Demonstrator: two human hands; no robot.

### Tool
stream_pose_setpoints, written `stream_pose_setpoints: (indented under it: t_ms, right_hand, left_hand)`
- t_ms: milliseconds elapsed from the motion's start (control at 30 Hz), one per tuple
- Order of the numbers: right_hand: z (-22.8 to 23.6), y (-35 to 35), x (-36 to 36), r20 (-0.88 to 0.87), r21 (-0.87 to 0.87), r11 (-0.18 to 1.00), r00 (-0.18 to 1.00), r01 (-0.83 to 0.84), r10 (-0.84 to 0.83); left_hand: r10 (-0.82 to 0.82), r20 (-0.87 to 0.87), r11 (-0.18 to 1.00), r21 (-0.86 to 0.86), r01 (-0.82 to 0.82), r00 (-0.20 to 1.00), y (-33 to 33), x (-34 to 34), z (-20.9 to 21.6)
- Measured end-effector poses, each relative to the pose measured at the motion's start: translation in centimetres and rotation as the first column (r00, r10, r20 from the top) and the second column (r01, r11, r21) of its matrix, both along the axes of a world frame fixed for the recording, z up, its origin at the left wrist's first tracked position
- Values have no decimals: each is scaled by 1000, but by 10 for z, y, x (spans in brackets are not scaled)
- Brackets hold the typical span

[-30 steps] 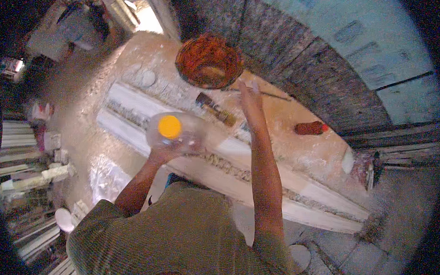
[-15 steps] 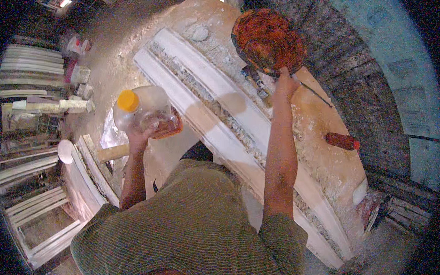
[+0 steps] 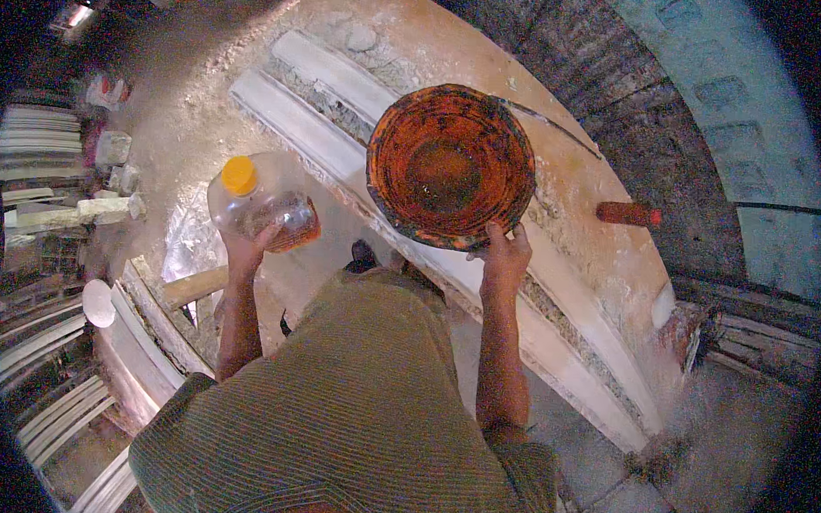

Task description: The person applies a liquid finish to a long white wooden molding using a brush, then wipes the surface with a cloth. They also mix a dark substance in a bucket and pour a yellow liquid into it before continuing to work on the molding.

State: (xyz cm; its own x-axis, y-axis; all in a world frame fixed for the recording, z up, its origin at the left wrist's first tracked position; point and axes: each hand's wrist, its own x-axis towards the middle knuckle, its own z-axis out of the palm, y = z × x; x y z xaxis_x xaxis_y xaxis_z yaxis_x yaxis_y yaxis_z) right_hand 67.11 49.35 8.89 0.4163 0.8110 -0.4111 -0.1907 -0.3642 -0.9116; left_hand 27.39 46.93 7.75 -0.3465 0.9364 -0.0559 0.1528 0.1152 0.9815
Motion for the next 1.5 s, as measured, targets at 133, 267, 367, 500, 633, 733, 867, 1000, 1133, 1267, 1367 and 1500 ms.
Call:
stream_pose_setpoints:
  t_ms: [133,267,367,500,633,733,867,1000,1133,1267,1367,1500]
  right_hand:
    - [-7,-25,-23,-50,9,996,995,90,-89]
    - [-11,-37,-38,-7,17,996,996,84,-84]
    - [-9,-40,-36,22,-45,998,999,43,-42]
    - [-2,-36,-27,277,-147,984,959,100,-56]
    - [53,-23,-44,734,214,976,667,-45,-130]
    - [132,-6,-99,646,298,872,755,-389,116]
    - [170,33,-127,976,-118,782,75,-612,206]
    - [181,41,-113,974,-163,750,16,-641,226]
    - [174,44,-97,982,-17,675,113,-737,149]
    - [167,50,-79,987,120,425,155,-897,48]
    - [182,52,-59,986,43,238,80,-970,148]
    - [199,43,-48,860,127,225,220,-966,461]
  left_hand:
    - [-45,55,999,20,44,997,3,-14,10]
    - [-96,-71,995,-34,93,993,6,-25,19]
    - [-202,-62,978,-65,198,977,10,-28,28]
    - [-351,-2,937,-11,350,937,24,-11,60]
    - [-478,-212,876,-35,482,853,37,6,84]
    - [-529,-410,832,-77,549,743,44,24,98]
    - [-442,-647,848,-75,525,622,43,42,103]
    - [-488,-656,832,-149,535,576,45,60,135]
    - [-554,-576,781,-109,615,601,48,71,154]
    - [-707,-476,654,-163,739,522,54,66,156]
    - [-795,-371,573,-199,795,480,60,64,159]
    - [-852,-284,504,-226,833,439,69,58,162]
